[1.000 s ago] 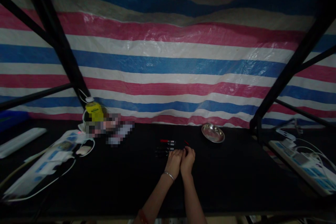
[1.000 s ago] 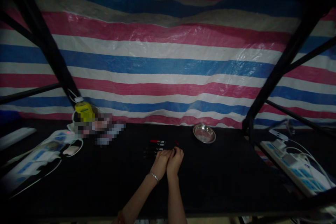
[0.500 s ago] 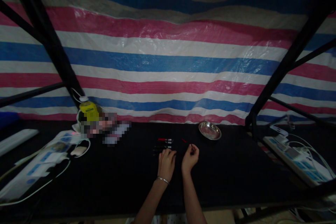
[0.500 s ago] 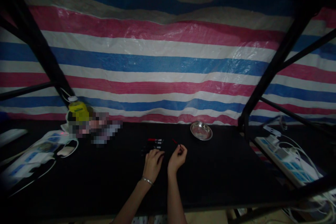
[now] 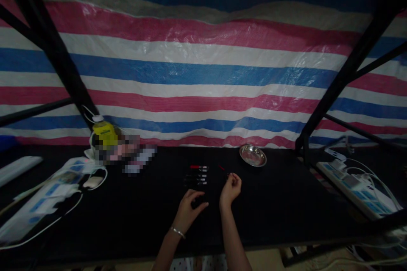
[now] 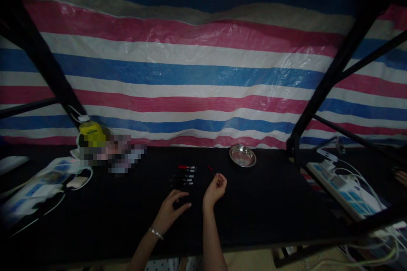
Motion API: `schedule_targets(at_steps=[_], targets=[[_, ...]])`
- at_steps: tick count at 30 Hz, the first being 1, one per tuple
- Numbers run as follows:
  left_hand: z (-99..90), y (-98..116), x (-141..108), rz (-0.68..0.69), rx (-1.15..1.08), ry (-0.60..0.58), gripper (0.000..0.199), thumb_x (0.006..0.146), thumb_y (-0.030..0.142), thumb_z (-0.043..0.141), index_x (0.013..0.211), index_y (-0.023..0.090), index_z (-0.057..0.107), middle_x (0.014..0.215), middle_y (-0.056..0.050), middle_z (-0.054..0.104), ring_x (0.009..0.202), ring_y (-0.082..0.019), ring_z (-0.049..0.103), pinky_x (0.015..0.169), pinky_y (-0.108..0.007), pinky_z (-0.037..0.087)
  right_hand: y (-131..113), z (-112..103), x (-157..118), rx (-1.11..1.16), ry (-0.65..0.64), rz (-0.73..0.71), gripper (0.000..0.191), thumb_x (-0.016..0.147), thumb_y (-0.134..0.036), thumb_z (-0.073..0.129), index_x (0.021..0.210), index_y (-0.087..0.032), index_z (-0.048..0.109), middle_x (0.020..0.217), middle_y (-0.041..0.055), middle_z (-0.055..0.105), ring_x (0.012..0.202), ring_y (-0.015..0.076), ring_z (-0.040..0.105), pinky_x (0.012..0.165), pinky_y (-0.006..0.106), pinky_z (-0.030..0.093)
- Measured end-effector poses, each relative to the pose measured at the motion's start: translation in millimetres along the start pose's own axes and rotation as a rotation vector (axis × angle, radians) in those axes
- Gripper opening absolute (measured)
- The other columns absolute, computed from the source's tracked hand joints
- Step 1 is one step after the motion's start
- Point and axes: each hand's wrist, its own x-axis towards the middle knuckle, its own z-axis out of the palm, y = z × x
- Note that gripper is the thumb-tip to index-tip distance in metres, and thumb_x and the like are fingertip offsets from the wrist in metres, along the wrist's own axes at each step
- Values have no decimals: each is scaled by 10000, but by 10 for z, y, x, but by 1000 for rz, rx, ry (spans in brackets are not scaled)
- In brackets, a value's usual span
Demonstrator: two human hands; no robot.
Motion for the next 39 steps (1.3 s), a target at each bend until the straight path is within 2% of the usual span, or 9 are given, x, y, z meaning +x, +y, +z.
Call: schedule_targets(at_steps=[3,7,13,16,20,25,29,34,39], targets=[[-130,-65,-128,29,26,-81,327,604,319,750,926,285,701,958,-36,596,936,-204,559,873,-373,465,3,3,-18,28,-20,22,290,751,-415,528,896,-165,541,798,55,595,729,167,589,657,272,470],[-188,-174,-256,61,62,-89,117,704,282,675,806,299,729,908,-39,610,904,-195,566,834,-355,476,-5,33,-57,78,-90,57,295,724,-419,559,877,-168,554,779,45,607,724,166,596,633,263,463],[-79,-80,-240,116,100,-55,116,747,260,619,811,251,716,894,-45,626,869,-185,576,820,-345,476,-11,107,-75,269,-387,303,349,593,-413,683,816,-159,595,675,9,641,533,117,556,503,228,404],[-18,-1,-205,123,118,-77,183,746,224,615,898,272,705,924,-38,630,882,-182,577,827,-340,469,-5,113,-58,369,-415,413,340,565,-388,714,801,-170,605,667,0,644,532,114,564,500,225,404],[66,16,-154,119,93,-79,159,787,213,562,828,253,710,866,-31,645,845,-174,587,813,-337,476,-7,106,-48,402,-400,442,327,545,-368,734,779,-175,611,654,-4,647,516,113,567,485,224,405],[104,28,31,94,-14,26,184,827,244,490,829,214,671,852,-37,672,841,-184,605,820,-354,488,-34,119,-59,410,-440,414,336,550,-384,747,777,-170,622,654,-1,654,505,110,567,477,223,410],[120,95,281,116,-60,169,237,859,265,431,991,200,617,933,-51,643,863,-170,604,812,-335,499,-95,121,-97,423,-567,480,337,551,-355,759,802,-171,629,686,10,675,537,125,603,490,223,429],[228,88,477,224,-16,171,343,886,193,352,1170,211,543,1071,-66,596,1021,-157,564,922,-334,456,-185,97,-161,497,-681,560,279,582,-291,764,797,-173,631,696,14,690,639,143,651,620,253,499],[277,-7,461,254,59,230,379,888,173,339,1224,221,507,1102,-65,598,1038,-159,556,923,-334,453,-217,96,-174,525,-736,604,270,584,-274,768,792,-174,629,709,17,699,668,142,660,675,264,515]])
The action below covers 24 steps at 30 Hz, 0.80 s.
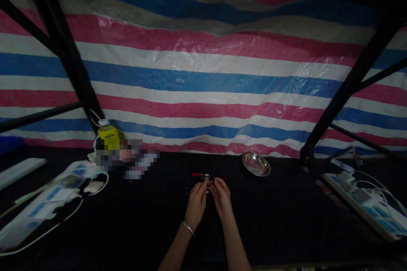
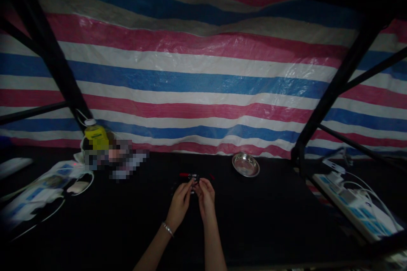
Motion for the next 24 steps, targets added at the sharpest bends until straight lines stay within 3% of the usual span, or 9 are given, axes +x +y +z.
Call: schedule_targets(at_steps=[6,10,14,24], targets=[[-44,19,-34,-9,105,165,234,890,261,415,982,200,622,961,-61,655,928,-187,592,848,-357,469,26,17,4,-25,9,-15,277,574,-280,772,785,-171,629,719,28,697,677,167,666,657,281,520],[-27,19,-53,80,126,259,177,863,277,488,926,204,636,910,-42,667,902,-178,597,814,-335,478,49,16,-2,-36,21,-28,278,557,-290,786,764,-174,641,678,8,681,626,140,643,605,247,506],[-19,11,-66,157,162,265,163,856,249,505,940,218,642,908,-31,679,876,-173,603,786,-328,477,58,14,-10,-50,28,-29,273,537,-283,799,749,-180,661,672,-2,673,605,119,619,582,222,493],[-63,14,-50,161,156,225,175,856,210,485,873,225,659,936,-24,693,888,-187,597,808,-366,468,70,16,-19,-66,-27,16,238,551,-264,798,735,-178,673,660,-6,666,587,108,603,573,217,484]])
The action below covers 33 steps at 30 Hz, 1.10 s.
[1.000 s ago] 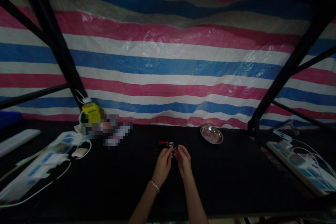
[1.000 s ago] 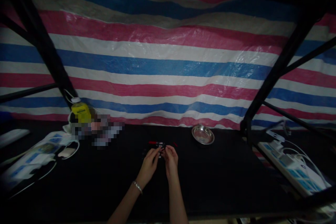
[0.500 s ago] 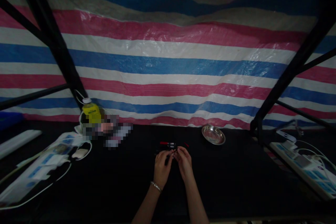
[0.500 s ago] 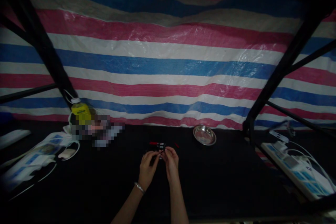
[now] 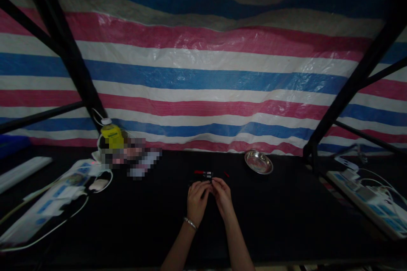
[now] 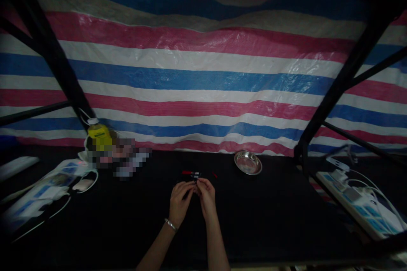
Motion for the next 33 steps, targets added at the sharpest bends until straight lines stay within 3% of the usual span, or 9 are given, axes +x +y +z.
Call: schedule_targets(at_steps=[8,16,18,21,25,29,33], targets=[[42,-71,-43,-114,9,95,192,848,283,507,951,222,657,900,-42,677,852,-187,604,773,-339,487,-4,27,-33,-53,-59,39,240,562,-262,794,745,-165,672,712,13,683,637,117,614,633,239,494],[64,-82,-42,-157,31,-21,211,841,268,491,980,226,645,929,-50,668,880,-199,598,792,-356,468,95,-30,13,-127,-61,-47,280,568,-261,777,790,-178,628,633,-14,648,605,122,604,629,247,473],[62,-66,-17,-182,30,-73,245,823,282,510,1038,224,614,991,-57,657,930,-211,588,823,-367,452,126,-66,66,-187,-4,-105,298,562,-284,769,790,-174,611,623,-11,638,602,134,604,625,257,470],[53,-79,29,-249,74,-106,371,793,309,540,1150,207,535,1122,-78,613,1049,-237,541,883,-391,409,148,-123,151,-309,205,-275,322,560,-321,745,794,-169,585,612,-13,608,594,145,592,605,263,465],[46,-193,102,-451,211,-85,413,825,329,473,1193,142,481,1192,-131,572,1129,-266,491,929,-441,349,157,-169,245,-542,468,-476,288,638,-369,653,821,-160,577,654,10,600,609,152,578,596,261,451],[69,-318,173,-582,263,-148,424,853,335,411,1216,118,451,1183,-160,583,1152,-276,482,950,-483,299,185,-128,322,-790,504,-505,247,688,-366,595,827,-162,598,681,34,629,652,176,594,636,273,437],[108,-382,179,-584,213,-191,436,850,323,404,1241,130,424,1179,-159,594,1144,-268,496,949,-480,287,202,-40,353,-927,504,-484,183,691,-344,600,801,-199,622,685,34,654,672,196,599,648,284,403]])
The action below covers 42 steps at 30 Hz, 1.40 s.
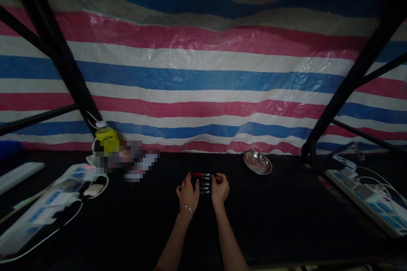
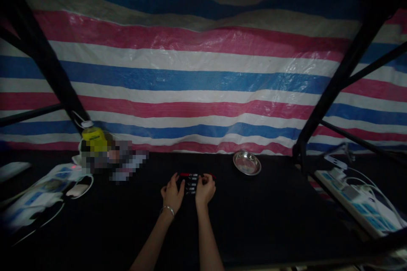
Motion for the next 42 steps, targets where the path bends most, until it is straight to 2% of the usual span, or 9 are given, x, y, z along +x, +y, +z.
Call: schedule_targets(at_steps=[4,10,17,21,24,28,32,36,42], targets=[[41,-41,-15,53,-22,46,424,846,312,403,1225,127,443,1145,-165,611,1095,-277,529,925,-483,290,-34,4,-17,7,-37,-24,148,662,-334,650,769,-232,639,676,21,661,709,208,597,686,296,385],[82,-132,-19,93,-52,162,368,779,176,469,1137,178,552,1044,-118,659,995,-254,581,890,-454,315,-61,22,-82,247,-66,25,255,695,-397,627,839,-186,622,755,33,644,709,173,586,699,279,427],[93,-209,-2,137,-237,205,260,778,246,537,1009,195,644,965,-83,647,779,-192,628,792,-400,440,-291,-58,-243,311,-99,-169,249,762,-374,595,920,-196,668,876,68,643,833,183,559,799,312,428],[70,-179,-22,237,-319,191,237,787,285,546,977,198,659,970,-77,630,830,-185,622,773,-355,486,-363,-87,-300,354,-174,-252,318,740,-365,639,1017,-211,659,896,73,642,872,194,561,830,328,430],[9,-127,-39,271,-324,175,222,794,295,545,970,217,656,981,-62,646,921,-201,605,819,-372,478,-362,-89,-309,373,-126,-210,333,716,-389,660,994,-206,652,899,71,628,871,194,563,824,322,434],[-107,-40,-47,239,-338,132,214,777,346,573,927,219,658,947,-52,673,911,-215,600,836,-397,467,-331,-80,-264,385,-65,-112,268,716,-419,646,845,-186,633,829,53,629,807,178,568,762,296,438],[-161,6,-49,211,-417,97,282,787,428,543,916,207,662,879,-62,670,857,-213,609,813,-385,479,-282,-61,-192,443,-41,11,324,710,-430,643,894,-166,611,759,33,634,687,145,561,655,254,422],[-126,-26,-49,196,-539,79,352,846,446,430,930,188,654,916,-79,660,868,-201,615,800,-361,489,-228,-47,-126,513,-61,80,383,688,-440,656,929,-143,636,790,56,666,708,161,587,647,257,425],[-73,-112,75,43,-649,65,451,782,514,496,1030,151,595,825,-67,666,767,-186,635,727,-326,503,-131,-6,-48,510,-173,88,351,681,-426,666,890,-145,642,771,56,672,742,176,616,696,277,448]])
